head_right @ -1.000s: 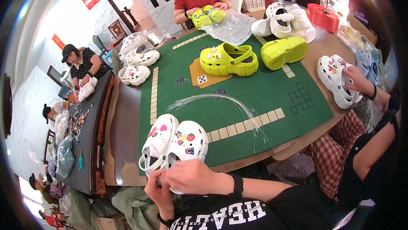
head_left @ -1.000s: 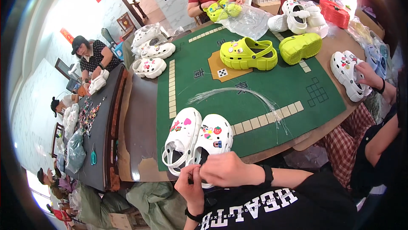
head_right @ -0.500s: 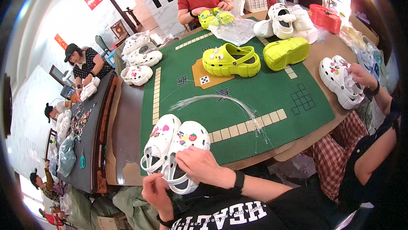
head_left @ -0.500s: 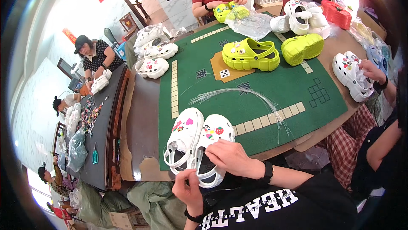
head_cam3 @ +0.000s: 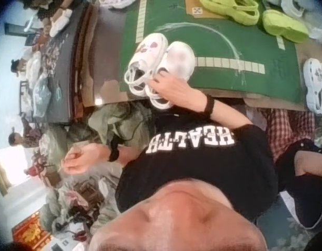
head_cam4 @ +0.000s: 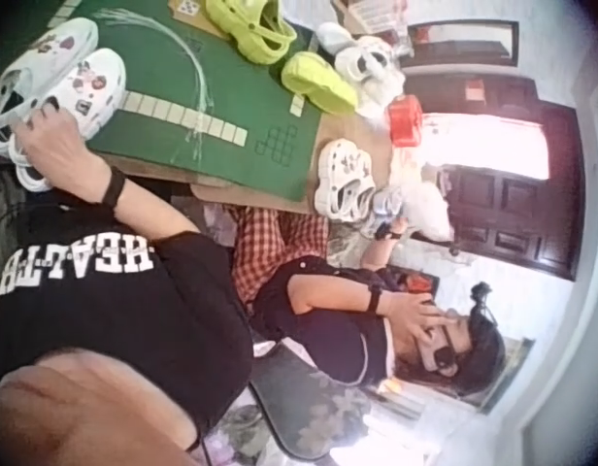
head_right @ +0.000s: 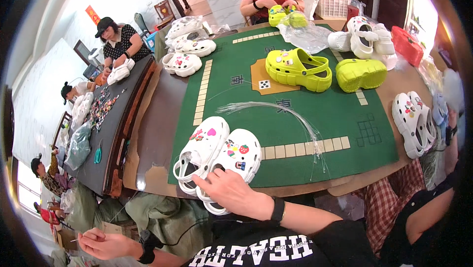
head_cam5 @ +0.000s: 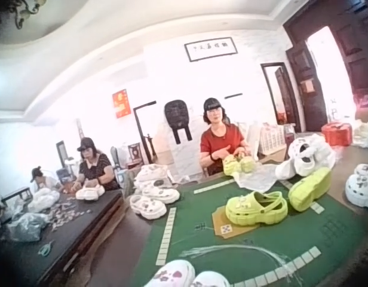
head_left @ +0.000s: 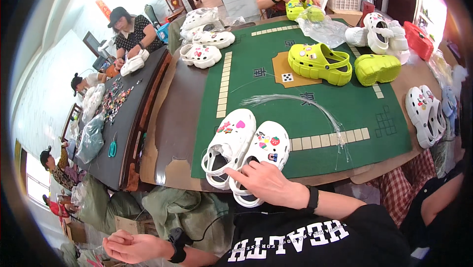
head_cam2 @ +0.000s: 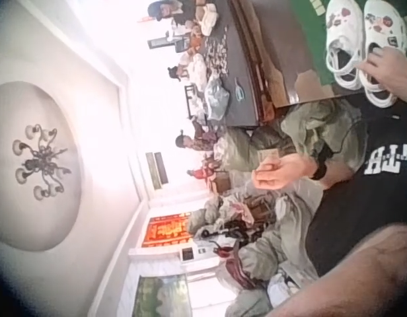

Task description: Attaching decorative tags and plastic charms to rubber clogs.

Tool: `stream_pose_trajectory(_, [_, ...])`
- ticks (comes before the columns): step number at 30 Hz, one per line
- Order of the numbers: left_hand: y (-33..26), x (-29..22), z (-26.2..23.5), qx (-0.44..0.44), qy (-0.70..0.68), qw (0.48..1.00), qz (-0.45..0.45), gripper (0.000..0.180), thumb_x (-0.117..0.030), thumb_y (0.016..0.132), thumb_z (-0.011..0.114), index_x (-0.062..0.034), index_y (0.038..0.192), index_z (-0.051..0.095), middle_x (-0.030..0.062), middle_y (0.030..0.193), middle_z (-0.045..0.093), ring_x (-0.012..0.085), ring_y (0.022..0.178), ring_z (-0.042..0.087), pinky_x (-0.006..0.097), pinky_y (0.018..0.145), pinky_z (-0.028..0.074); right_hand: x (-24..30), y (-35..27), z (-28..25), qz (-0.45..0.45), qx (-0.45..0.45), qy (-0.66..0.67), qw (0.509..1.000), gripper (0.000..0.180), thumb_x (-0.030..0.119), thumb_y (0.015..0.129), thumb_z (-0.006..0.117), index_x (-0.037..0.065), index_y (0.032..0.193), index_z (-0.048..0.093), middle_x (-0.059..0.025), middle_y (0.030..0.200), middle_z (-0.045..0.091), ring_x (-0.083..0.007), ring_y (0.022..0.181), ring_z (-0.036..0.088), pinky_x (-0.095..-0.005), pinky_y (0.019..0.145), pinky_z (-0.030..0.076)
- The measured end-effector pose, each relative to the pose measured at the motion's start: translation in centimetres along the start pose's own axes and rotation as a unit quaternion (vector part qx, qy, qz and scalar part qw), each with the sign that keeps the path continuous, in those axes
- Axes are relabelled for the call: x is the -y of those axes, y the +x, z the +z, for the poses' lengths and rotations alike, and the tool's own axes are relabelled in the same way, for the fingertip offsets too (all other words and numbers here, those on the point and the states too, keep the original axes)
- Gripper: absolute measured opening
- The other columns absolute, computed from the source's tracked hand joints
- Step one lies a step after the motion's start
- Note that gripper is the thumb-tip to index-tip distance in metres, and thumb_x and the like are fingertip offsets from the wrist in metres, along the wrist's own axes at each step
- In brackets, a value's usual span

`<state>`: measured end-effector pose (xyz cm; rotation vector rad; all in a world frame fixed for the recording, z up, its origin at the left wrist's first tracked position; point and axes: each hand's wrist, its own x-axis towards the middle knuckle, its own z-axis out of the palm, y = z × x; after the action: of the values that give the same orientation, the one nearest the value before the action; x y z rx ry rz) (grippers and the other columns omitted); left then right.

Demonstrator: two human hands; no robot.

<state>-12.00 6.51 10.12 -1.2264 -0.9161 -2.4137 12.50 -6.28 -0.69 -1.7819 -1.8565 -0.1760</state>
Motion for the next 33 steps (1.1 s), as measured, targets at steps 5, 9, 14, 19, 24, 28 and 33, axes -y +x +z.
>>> stream_pose_trajectory(5, [0.8,2.1,-2.8,0.037,-0.056,0.996,-0.063,0.028,-0.029,0.106,0.045,-0.0044,0.094,0.052,0.0028,0.070,0.036,0.0153,0.059,0.028,0.034,0.061,0.033,-0.4,2.0,1.4,-0.001,0.115,-0.005,0.993,0.071,0.008,0.077,0.064,-0.005,0.141,0.038,-0.0083,0.071,0.061,-0.0239,0.068,0.065,-0.0363,0.054,0.048])
stream_pose_trajectory(9, [0.6,3.5,-3.5,0.102,-0.076,0.988,-0.089,0.031,-0.029,0.106,0.043,-0.0018,0.094,0.053,0.0028,0.070,0.037,0.0155,0.059,0.029,0.033,0.058,0.032,-1.1,3.3,3.9,-0.006,0.032,0.090,0.995,0.028,0.005,0.077,0.060,0.004,0.101,0.046,-0.0128,0.067,0.059,-0.0326,0.060,0.063,-0.0433,0.049,0.046])
stream_pose_trajectory(14, [-1.9,4.4,-2.6,0.111,-0.073,0.978,-0.159,0.031,-0.026,0.105,0.048,0.0036,0.100,0.056,0.0039,0.068,0.043,0.0140,0.053,0.035,0.029,0.049,0.030,-1.8,2.8,2.2,0.018,0.018,0.069,0.997,0.023,0.004,0.076,0.061,0.006,0.098,0.052,-0.0114,0.071,0.058,-0.0313,0.063,0.064,-0.0410,0.049,0.046])
stream_pose_trajectory(19, [-3.6,5.3,-1.7,0.157,-0.039,0.980,-0.114,0.034,-0.027,0.104,0.049,0.0048,0.098,0.060,0.0064,0.063,0.049,0.0142,0.048,0.038,0.030,0.043,0.032,-4.2,1.8,-5.1,0.070,-0.059,0.136,0.986,0.025,0.005,0.081,0.060,0.013,0.104,0.061,-0.0098,0.076,0.062,-0.0286,0.064,0.064,-0.0400,0.053,0.049])
stream_pose_trajectory(24, [-5.7,4.5,-0.3,0.235,-0.062,0.955,-0.169,0.032,-0.026,0.105,0.048,0.0037,0.101,0.060,0.0079,0.065,0.054,0.0142,0.051,0.041,0.030,0.047,0.036,-10.1,-0.6,-14.4,0.108,-0.133,0.134,0.976,0.029,0.013,0.082,0.067,0.014,0.111,0.064,-0.0118,0.091,0.069,-0.0253,0.082,0.070,-0.0313,0.072,0.053])
stream_pose_trajectory(28, [-6.6,2.5,0.6,0.266,-0.009,0.953,-0.148,0.027,-0.021,0.104,0.049,0.0025,0.098,0.062,0.0059,0.066,0.053,0.0153,0.055,0.043,0.032,0.051,0.038,-14.7,0.6,-21.8,0.127,-0.173,0.120,0.969,0.020,0.009,0.080,0.068,0.006,0.098,0.061,-0.0012,0.082,0.066,-0.0086,0.077,0.062,-0.0263,0.070,0.049])
stream_pose_trajectory(33, [-7.9,2.3,1.7,0.309,-0.006,0.943,-0.127,0.024,-0.018,0.104,0.050,0.0021,0.099,0.063,0.0051,0.067,0.053,0.0144,0.055,0.041,0.031,0.051,0.037,-24.0,2.5,-28.2,0.161,-0.279,-0.098,0.942,0.026,0.007,0.084,0.064,0.007,0.109,0.058,-0.0182,0.074,0.062,-0.0338,0.069,0.063,-0.0383,0.064,0.048])
